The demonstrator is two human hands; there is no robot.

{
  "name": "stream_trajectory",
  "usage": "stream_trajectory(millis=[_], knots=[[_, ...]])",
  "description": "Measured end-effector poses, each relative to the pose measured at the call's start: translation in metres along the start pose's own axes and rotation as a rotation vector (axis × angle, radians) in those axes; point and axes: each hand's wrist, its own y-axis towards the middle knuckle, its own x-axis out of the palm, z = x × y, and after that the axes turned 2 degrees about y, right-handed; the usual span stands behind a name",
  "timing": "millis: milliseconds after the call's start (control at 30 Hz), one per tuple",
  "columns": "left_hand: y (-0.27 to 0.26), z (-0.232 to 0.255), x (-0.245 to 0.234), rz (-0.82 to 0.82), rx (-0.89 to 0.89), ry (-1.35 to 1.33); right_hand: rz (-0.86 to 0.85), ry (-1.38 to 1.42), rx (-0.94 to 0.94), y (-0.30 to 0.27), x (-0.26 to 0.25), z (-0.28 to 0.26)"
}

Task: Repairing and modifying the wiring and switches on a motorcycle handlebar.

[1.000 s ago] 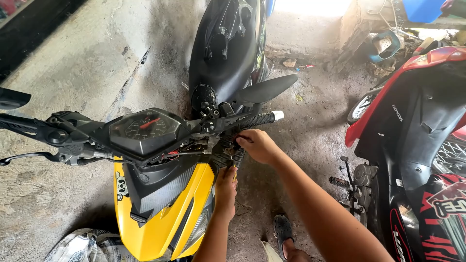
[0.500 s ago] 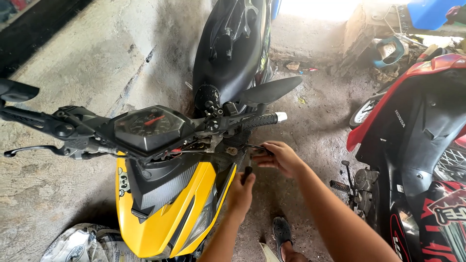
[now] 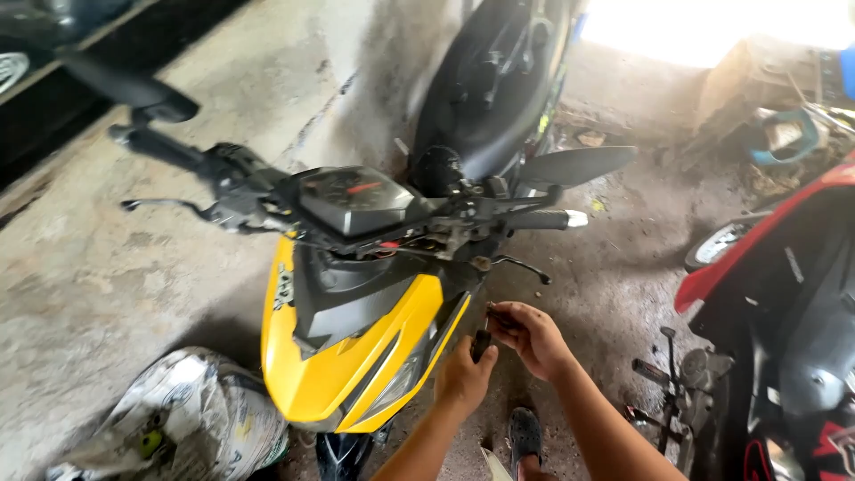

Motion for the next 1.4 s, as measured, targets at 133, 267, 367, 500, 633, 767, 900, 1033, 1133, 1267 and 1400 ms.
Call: stream_trajectory(millis=[133, 267, 367, 500, 633, 767, 900, 1033, 1133, 1267, 1400], knots=[[-0.037, -0.004, -0.041, -0.016, -0.070, 0.061, -0.032, -0.119, 0.067, 0.001, 0.023, 0.027], [-0.076, -0.018, -0.077, 0.033, -0.088, 0.086, -0.004, -0.319, 0.103, -0.014, 0.081, 0.042], [-0.101, -0.030, -0.102, 0.074, -0.105, 0.130, 0.020, -0.428, 0.124, -0.015, 0.113, 0.064], [-0.129, -0.048, -0.127, 0.162, -0.141, 0.149, 0.002, -0.496, 0.089, -0.018, 0.160, 0.088], [-0.150, -0.059, -0.152, 0.251, -0.205, 0.094, -0.089, -0.442, 0.069, -0.014, 0.202, 0.108], [-0.164, -0.086, -0.160, 0.411, -0.174, 0.025, -0.094, -0.432, 0.072, -0.006, 0.238, 0.126], [-0.184, -0.104, -0.167, 0.554, -0.006, -0.215, -0.162, -0.479, 0.104, -0.015, 0.270, 0.128], [-0.208, -0.109, -0.182, 0.541, -0.175, -0.365, -0.242, -0.538, 0.167, -0.026, 0.282, 0.146], [-0.218, -0.124, -0.183, 0.587, -0.185, -0.417, -0.225, -0.510, 0.276, -0.032, 0.285, 0.157], [-0.221, -0.150, -0.181, 0.528, -0.191, -0.528, -0.236, -0.522, 0.372, -0.031, 0.278, 0.165], [-0.198, -0.243, -0.139, 0.556, -0.359, -1.148, -0.262, -0.531, 0.484, -0.029, 0.267, 0.167]])
